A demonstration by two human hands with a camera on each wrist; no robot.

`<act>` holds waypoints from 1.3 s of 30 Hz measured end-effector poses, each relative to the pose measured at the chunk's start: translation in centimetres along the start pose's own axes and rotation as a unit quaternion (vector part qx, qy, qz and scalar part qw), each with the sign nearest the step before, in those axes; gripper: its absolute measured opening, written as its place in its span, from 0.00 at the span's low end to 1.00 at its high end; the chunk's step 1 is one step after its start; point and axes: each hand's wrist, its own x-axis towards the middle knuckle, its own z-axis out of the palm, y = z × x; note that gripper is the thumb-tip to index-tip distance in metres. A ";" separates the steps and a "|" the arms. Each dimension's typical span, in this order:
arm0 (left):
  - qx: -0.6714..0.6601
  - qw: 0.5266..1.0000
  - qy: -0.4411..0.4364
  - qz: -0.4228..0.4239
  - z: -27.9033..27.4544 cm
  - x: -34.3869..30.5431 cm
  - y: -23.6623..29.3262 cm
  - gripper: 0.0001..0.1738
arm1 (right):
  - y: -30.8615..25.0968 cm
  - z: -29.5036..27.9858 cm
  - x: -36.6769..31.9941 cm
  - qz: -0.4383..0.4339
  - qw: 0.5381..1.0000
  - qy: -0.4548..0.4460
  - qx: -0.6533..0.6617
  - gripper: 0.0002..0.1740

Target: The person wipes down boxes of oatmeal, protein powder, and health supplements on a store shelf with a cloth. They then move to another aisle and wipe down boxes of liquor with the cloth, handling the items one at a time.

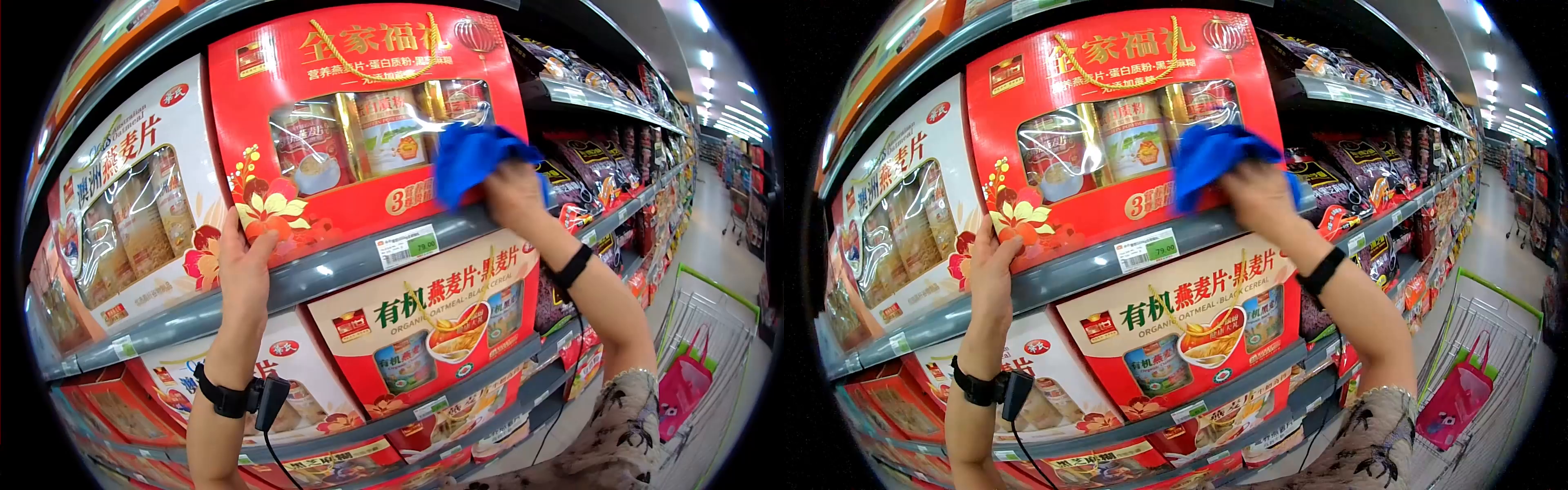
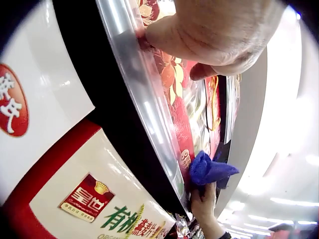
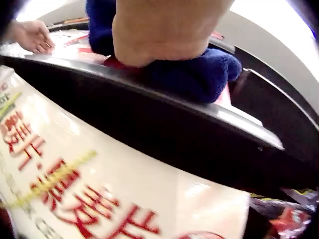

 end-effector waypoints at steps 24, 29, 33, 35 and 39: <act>0.113 0.990 -0.030 0.074 -1.6 -1.1 -0.4 0.35 | -15.0 -2.3 26.8 -0.132 0.971 0.157 0.120 0.17; 0.108 0.992 -0.001 0.060 -1.2 -1.4 0.4 0.36 | -15.3 -2.1 31.5 -0.035 0.977 0.095 0.189 0.26; 0.084 0.995 0.037 0.033 -1.3 -1.5 0.9 0.38 | -17.9 0.0 27.4 -0.160 0.965 0.095 0.183 0.24; 0.078 0.995 0.058 0.005 -1.2 -1.6 1.3 0.39 | -19.4 -0.7 22.6 -0.238 0.954 0.066 0.168 0.24; 0.012 0.993 0.079 0.091 -0.9 -1.1 0.5 0.38 | -20.4 -1.9 15.7 -0.214 0.922 0.052 0.317 0.19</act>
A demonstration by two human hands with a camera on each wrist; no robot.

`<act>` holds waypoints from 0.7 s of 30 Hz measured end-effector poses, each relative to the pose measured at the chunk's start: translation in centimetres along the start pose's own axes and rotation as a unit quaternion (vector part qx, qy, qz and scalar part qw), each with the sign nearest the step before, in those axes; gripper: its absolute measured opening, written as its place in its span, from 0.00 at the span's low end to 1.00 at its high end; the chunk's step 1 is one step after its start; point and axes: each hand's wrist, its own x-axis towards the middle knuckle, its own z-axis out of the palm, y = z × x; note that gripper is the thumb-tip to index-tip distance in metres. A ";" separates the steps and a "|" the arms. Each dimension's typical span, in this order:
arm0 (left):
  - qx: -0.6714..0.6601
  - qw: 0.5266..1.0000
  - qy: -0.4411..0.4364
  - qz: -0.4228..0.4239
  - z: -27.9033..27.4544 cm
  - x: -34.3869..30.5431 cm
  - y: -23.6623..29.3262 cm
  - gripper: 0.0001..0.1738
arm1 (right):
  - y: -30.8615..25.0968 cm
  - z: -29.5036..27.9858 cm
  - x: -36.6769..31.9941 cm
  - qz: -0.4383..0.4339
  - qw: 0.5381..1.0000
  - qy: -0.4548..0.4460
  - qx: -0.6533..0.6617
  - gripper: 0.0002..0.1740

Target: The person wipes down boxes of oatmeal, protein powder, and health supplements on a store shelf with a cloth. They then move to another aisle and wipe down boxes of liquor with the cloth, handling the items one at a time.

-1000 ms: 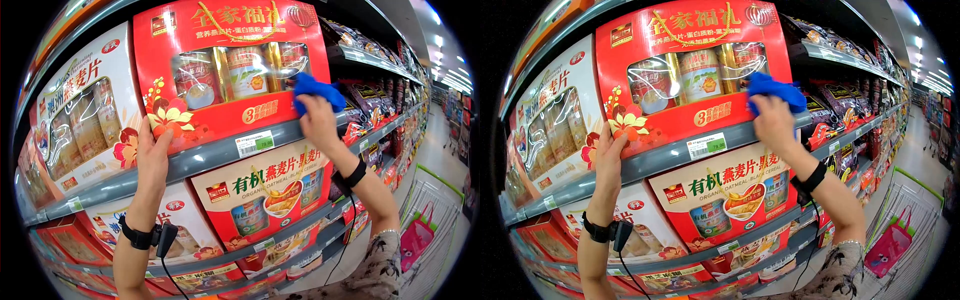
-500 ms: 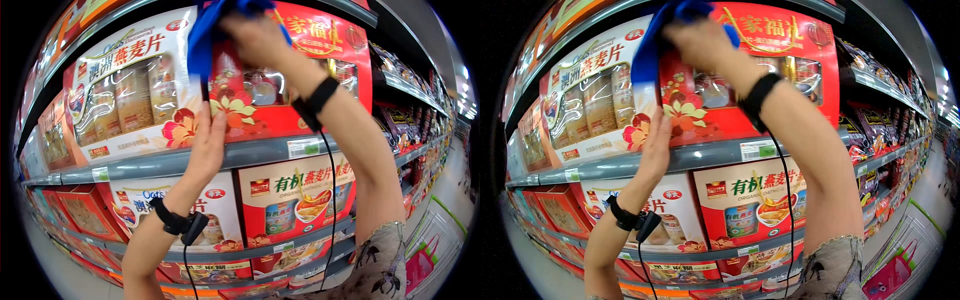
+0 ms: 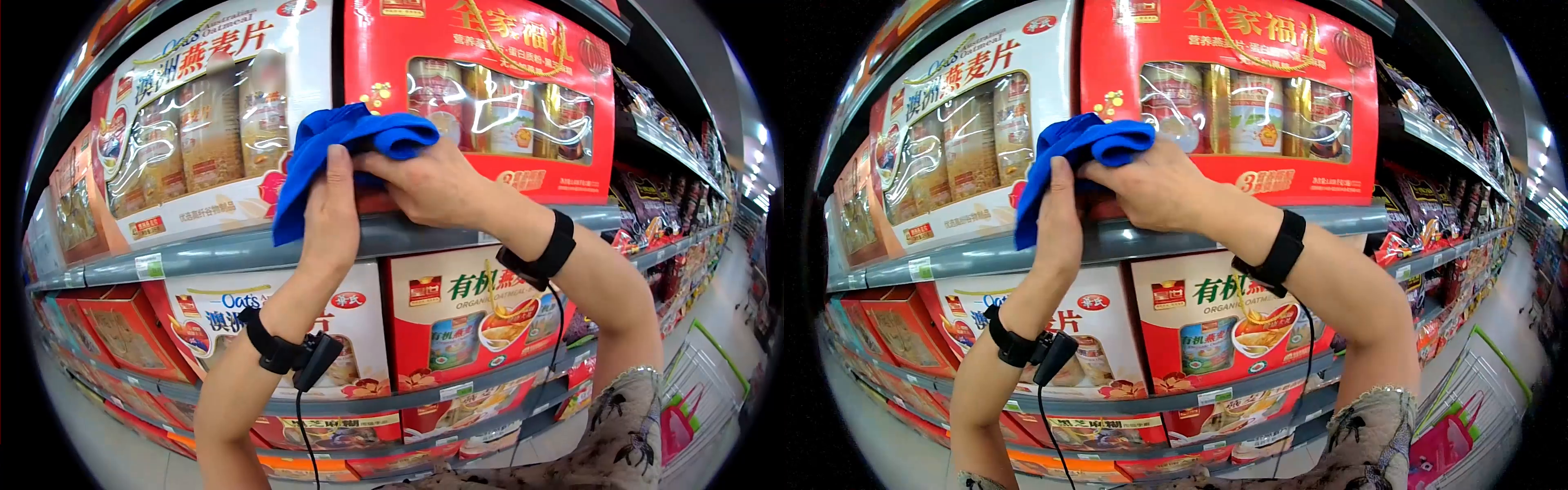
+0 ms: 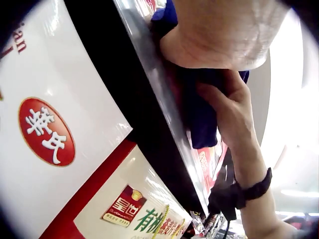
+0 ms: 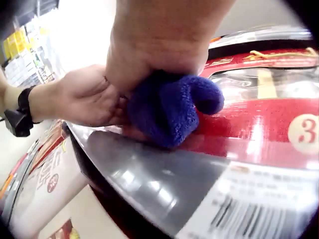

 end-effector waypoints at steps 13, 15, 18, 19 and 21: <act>-0.033 0.996 -0.012 -0.081 -1.1 0.8 -1.4 0.39 | 5.6 -9.9 -17.5 0.289 0.957 -0.019 -0.020 0.25; -0.010 0.997 -0.013 -0.073 -1.0 0.7 -1.4 0.39 | 7.3 -11.5 -21.1 0.353 0.934 0.045 -0.024 0.20; 0.016 0.997 -0.019 -0.074 -0.4 -0.1 -0.5 0.35 | 10.4 -13.7 -28.4 0.454 0.883 0.099 -0.065 0.21; 0.040 0.999 0.005 -0.028 0.3 -1.1 0.0 0.35 | 9.9 -14.3 -29.7 0.484 0.859 0.136 -0.102 0.23; 0.074 0.990 0.027 0.115 0.5 -3.2 -1.2 0.34 | 8.5 -14.5 -32.1 0.569 0.780 0.233 -0.120 0.27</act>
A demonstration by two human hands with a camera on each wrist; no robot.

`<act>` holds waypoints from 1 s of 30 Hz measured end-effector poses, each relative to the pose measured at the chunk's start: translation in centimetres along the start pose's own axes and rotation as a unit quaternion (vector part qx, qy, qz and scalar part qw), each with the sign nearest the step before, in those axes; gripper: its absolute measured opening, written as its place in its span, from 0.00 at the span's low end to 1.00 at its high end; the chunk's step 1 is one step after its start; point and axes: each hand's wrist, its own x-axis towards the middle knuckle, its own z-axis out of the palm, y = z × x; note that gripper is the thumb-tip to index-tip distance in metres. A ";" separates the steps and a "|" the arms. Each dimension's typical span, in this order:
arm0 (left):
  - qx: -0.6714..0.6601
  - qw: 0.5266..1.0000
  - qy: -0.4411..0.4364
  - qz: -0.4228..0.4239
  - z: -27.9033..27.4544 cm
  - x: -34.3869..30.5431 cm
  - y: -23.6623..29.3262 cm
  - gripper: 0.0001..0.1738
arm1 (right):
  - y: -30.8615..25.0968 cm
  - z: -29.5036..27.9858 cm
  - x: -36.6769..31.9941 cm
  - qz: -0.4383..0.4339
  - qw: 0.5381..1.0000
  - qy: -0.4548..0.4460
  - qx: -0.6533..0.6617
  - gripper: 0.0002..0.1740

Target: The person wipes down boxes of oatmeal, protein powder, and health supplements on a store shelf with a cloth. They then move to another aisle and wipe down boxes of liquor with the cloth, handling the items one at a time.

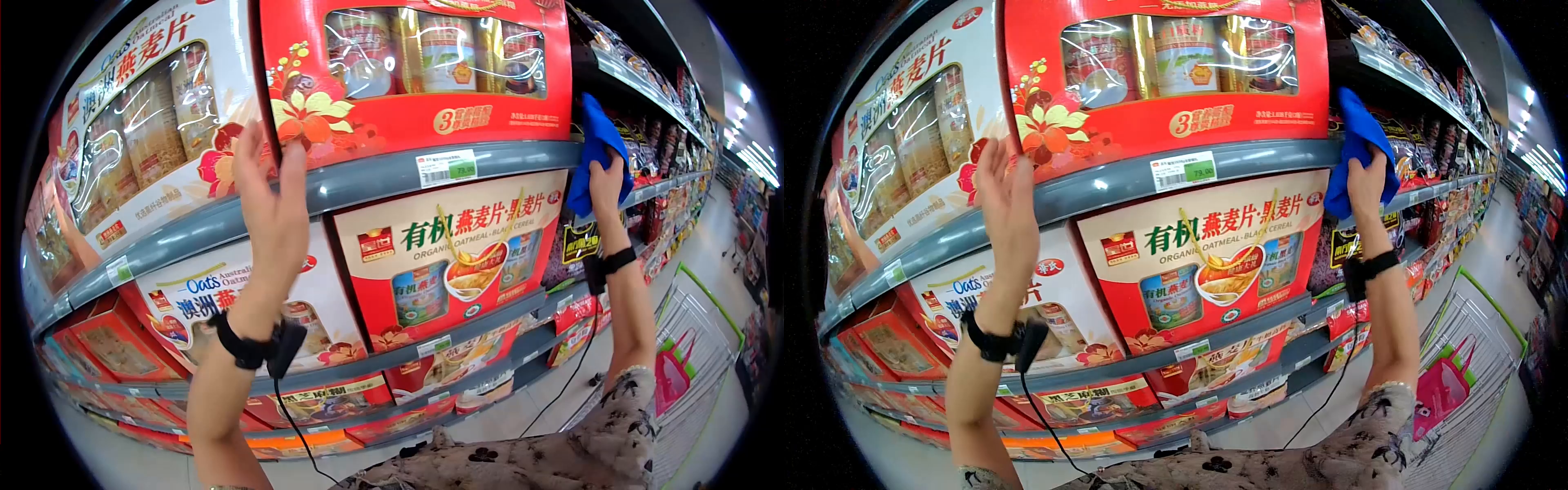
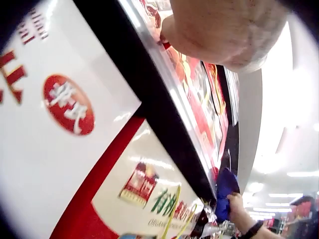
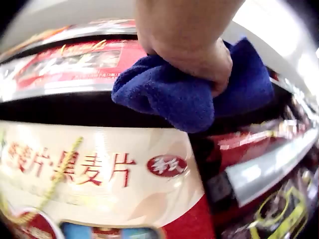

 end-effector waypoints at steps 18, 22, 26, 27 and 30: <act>-0.093 0.956 -0.079 -0.268 2.4 -15.8 -1.5 0.39 | -19.0 8.1 -16.5 -0.259 0.930 -0.257 0.039 0.26; -0.103 0.947 -0.089 -0.290 2.4 -15.2 -0.5 0.40 | -20.2 10.1 -16.4 -0.351 0.897 -0.249 0.099 0.27; -0.087 0.944 -0.108 -0.299 1.7 -14.7 -0.4 0.41 | -16.6 8.6 -12.5 -0.230 0.885 -0.393 -0.095 0.29; -0.089 0.939 -0.115 -0.310 1.7 -14.4 -0.2 0.41 | -14.4 8.4 -11.5 -0.222 0.892 -0.383 -0.094 0.30; -0.098 0.948 -0.116 -0.279 1.8 -14.7 -0.1 0.38 | -6.9 7.3 -8.5 -0.216 0.948 -0.214 -0.091 0.25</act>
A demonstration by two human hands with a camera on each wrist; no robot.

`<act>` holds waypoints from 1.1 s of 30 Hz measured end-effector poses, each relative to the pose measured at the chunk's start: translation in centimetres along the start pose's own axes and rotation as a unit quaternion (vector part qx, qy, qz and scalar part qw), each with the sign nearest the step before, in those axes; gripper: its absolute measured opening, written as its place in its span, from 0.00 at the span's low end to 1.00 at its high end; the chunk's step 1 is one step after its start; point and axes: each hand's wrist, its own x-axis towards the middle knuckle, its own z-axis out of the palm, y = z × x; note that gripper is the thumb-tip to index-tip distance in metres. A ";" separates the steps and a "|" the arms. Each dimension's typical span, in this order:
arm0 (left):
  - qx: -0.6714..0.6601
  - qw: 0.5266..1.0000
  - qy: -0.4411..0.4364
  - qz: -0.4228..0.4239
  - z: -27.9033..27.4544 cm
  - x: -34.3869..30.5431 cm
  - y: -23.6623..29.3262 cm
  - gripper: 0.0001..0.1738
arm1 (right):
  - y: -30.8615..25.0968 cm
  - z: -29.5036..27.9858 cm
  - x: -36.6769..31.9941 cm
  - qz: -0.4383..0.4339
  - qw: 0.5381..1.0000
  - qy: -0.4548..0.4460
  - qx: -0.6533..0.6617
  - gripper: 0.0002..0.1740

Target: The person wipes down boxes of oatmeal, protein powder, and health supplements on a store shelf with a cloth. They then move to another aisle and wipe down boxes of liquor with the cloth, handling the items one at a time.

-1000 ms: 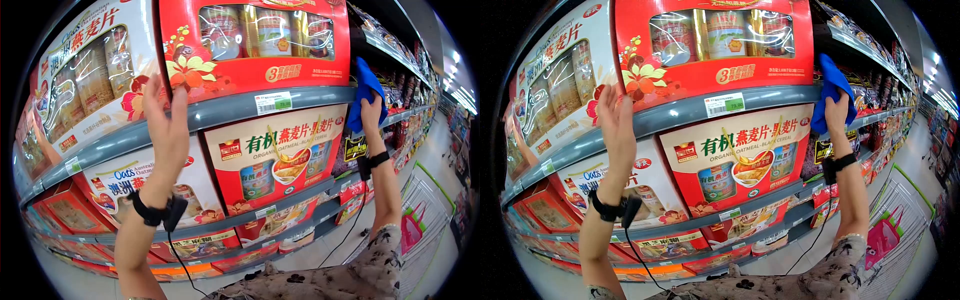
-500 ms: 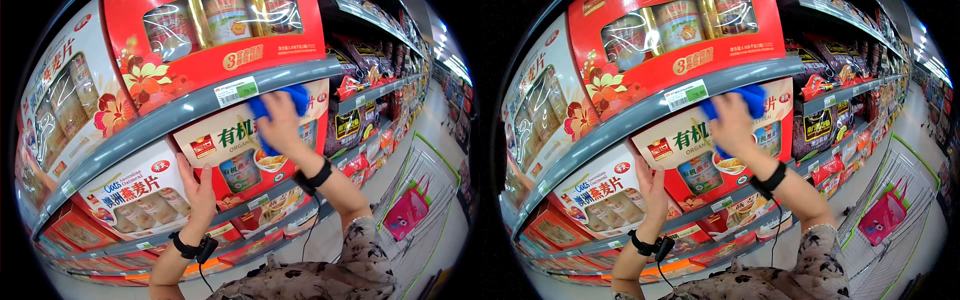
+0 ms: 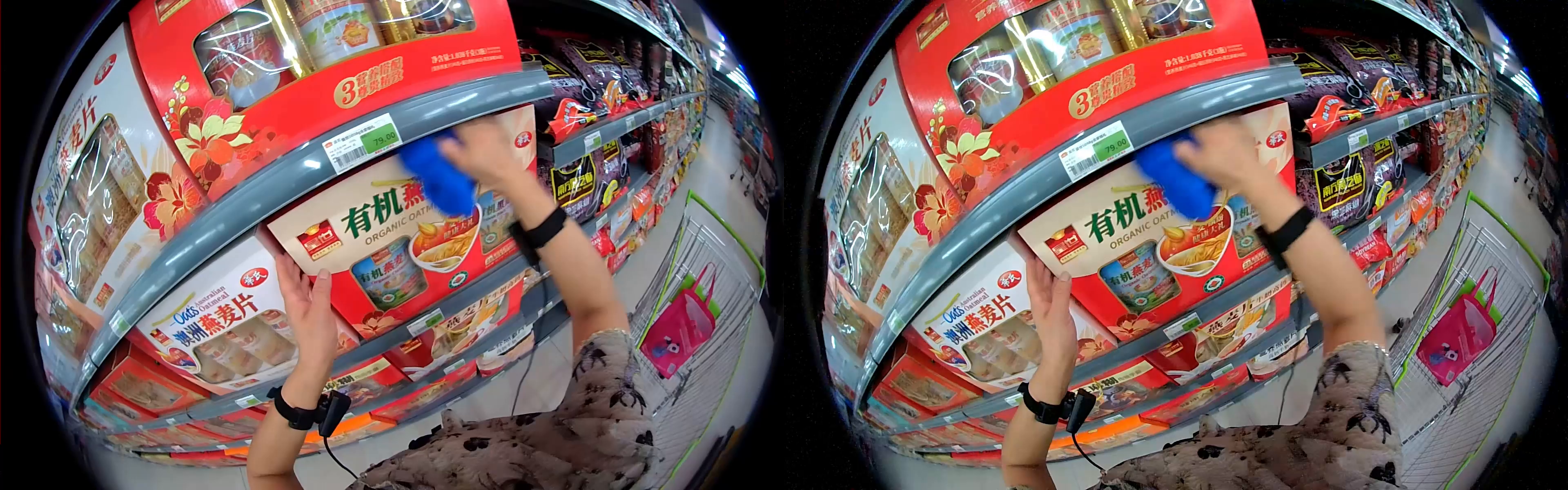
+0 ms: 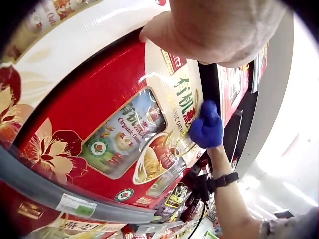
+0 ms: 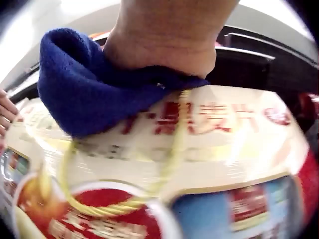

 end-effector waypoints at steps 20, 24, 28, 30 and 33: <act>0.002 0.997 0.044 -0.056 -1.4 0.6 -0.4 0.35 | -17.6 3.9 -0.2 -0.152 0.972 0.006 0.180 0.27; -0.054 0.994 -0.010 -0.093 -1.6 0.3 1.3 0.33 | -20.2 6.6 -4.7 -0.182 0.950 0.097 0.234 0.24; 0.083 0.993 -0.065 -0.045 -2.2 -0.9 1.6 0.35 | -17.1 8.6 -10.9 -0.225 0.950 0.035 0.214 0.22; 0.242 0.966 -0.067 0.063 -2.4 -1.5 1.6 0.42 | -15.1 8.6 -14.6 -0.240 0.948 -0.015 0.210 0.22; 0.341 0.921 -0.062 0.175 -1.7 -1.2 4.2 0.41 | -11.8 8.6 -19.9 -0.308 0.926 -0.124 0.179 0.21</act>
